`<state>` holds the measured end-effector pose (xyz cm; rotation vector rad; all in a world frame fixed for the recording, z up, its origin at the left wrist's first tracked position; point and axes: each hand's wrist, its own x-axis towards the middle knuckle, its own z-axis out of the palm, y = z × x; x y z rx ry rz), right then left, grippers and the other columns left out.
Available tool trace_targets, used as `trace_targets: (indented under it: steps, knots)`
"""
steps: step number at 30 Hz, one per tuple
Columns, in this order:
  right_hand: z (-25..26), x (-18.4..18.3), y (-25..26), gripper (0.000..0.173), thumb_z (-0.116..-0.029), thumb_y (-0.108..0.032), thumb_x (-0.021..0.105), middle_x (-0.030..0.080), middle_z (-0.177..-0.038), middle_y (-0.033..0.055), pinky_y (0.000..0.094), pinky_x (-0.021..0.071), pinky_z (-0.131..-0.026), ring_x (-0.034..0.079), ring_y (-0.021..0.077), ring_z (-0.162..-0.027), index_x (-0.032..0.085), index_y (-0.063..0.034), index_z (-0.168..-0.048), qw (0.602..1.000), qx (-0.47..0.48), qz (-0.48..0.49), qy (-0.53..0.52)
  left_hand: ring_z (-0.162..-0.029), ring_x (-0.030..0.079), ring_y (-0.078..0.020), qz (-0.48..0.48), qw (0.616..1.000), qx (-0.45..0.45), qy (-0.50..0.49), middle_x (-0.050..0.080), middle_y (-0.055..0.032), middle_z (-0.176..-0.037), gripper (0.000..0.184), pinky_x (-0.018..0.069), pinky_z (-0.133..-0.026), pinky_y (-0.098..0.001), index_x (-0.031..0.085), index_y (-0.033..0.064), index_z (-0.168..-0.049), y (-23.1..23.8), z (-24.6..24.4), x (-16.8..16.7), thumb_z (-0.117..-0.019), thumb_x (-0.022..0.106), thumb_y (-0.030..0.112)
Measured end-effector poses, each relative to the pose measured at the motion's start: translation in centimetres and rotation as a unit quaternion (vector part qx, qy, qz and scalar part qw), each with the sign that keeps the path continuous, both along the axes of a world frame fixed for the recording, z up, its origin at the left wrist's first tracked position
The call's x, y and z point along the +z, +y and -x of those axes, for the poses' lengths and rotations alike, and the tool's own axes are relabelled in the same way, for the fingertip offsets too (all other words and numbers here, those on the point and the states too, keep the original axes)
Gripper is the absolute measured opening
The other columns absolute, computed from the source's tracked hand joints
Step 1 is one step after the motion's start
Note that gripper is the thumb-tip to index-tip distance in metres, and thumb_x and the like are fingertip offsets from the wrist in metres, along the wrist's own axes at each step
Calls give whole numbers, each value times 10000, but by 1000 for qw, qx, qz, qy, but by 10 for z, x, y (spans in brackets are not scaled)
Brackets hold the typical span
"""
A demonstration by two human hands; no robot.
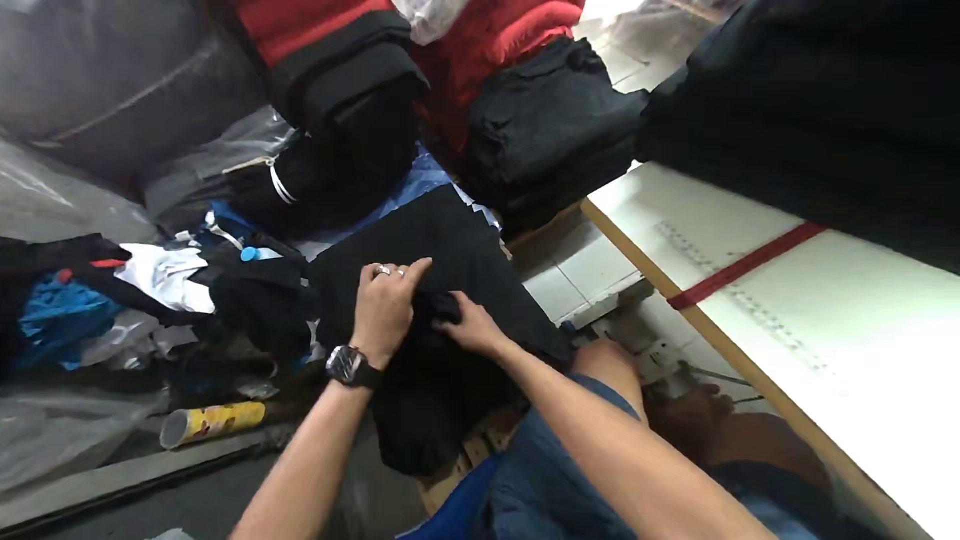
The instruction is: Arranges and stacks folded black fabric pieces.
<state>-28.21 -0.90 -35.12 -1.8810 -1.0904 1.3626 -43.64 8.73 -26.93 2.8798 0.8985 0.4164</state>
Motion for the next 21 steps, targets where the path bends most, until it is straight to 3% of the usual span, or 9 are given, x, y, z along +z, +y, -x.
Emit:
trace_targets:
  steps: [2, 4, 7, 10, 12, 15, 17, 19, 21]
  knots:
    - [-9, -11, 5, 661, -984, -406, 674, 621, -1349, 250, 598, 475, -1060, 608, 401, -1254, 460, -71, -1512, 993, -106, 52, 16, -1178, 660, -233, 6, 998, -40, -51, 736, -38, -1194, 352, 460, -1086, -510, 707, 184, -1292, -29, -7, -21, -999, 552, 67]
    - [-20, -20, 6, 636, -993, -387, 673, 600, -1370, 251, 555, 469, -1079, 590, 370, -1275, 485, -19, -1476, 983, -156, 73, 71, -1245, 632, -237, 100, 990, -102, 14, 700, -30, -1286, 268, 500, -1059, -504, 722, 223, -1246, -79, 12, -50, -1011, 595, 247]
    - [-26, -26, 12, 623, -982, -367, 698, 595, -1376, 245, 529, 478, -1077, 589, 345, -1278, 504, -12, -1457, 979, -157, 70, 108, -1313, 539, -408, 243, 940, -58, 233, 573, -160, -1431, 524, 496, -1009, -615, 725, 267, -1209, -136, 67, -99, -903, 616, 679]
    - [-31, -28, 16, 590, -983, -371, 695, 617, -1344, 226, 512, 492, -1056, 610, 322, -1244, 532, -21, -1429, 983, -138, 66, 104, -1305, 532, -452, 297, 889, -8, 349, 528, -235, -1452, 690, 526, -944, -615, 750, 199, -1150, -150, 100, -98, -849, 569, 793]
    - [-33, -27, 14, 622, -985, -370, 695, 598, -1376, 231, 508, 481, -1075, 593, 323, -1274, 502, -16, -1458, 985, -117, 56, 111, -1324, 530, -439, 327, 866, -17, 378, 528, -242, -1465, 610, 512, -974, -608, 759, 143, -1147, -147, 109, -79, -902, 616, 683]
    - [-40, -14, 5, 834, -970, -428, 704, 495, -1508, 221, 466, 455, -1135, 535, 292, -1365, 294, -34, -1581, 985, -12, 20, 173, -1284, 567, -431, 366, 858, -57, 356, 576, -237, -1410, 270, 497, -1029, -594, 756, 101, -1175, -106, 102, -41, -920, 730, 188]
    - [-37, 0, -4, 1043, -907, -444, 769, 405, -1591, 202, 445, 417, -1176, 480, 257, -1425, 116, -95, -1641, 971, 100, 12, 216, -1175, 635, -405, 367, 870, -75, 320, 666, -200, -1255, 402, 519, -997, -595, 727, 110, -1213, -63, 82, -4, -842, 714, -45]
    - [-21, 11, -3, 1197, -803, -429, 868, 436, -1567, 207, 488, 419, -1169, 500, 279, -1408, 68, -162, -1652, 967, 190, 3, 172, -1066, 693, -381, 318, 908, -75, 262, 713, -166, -1155, 463, 548, -931, -611, 659, 149, -1293, -17, 52, 28, -887, 654, -73]
    - [-3, 22, 4, 1187, -770, -524, 873, 592, -1405, 233, 608, 478, -1063, 607, 374, -1268, 146, -196, -1650, 983, 173, 23, 50, -973, 720, -347, 219, 955, -42, 195, 738, -130, -1070, 486, 554, -905, -605, 588, 223, -1400, 14, 22, 27, -971, 587, -3]
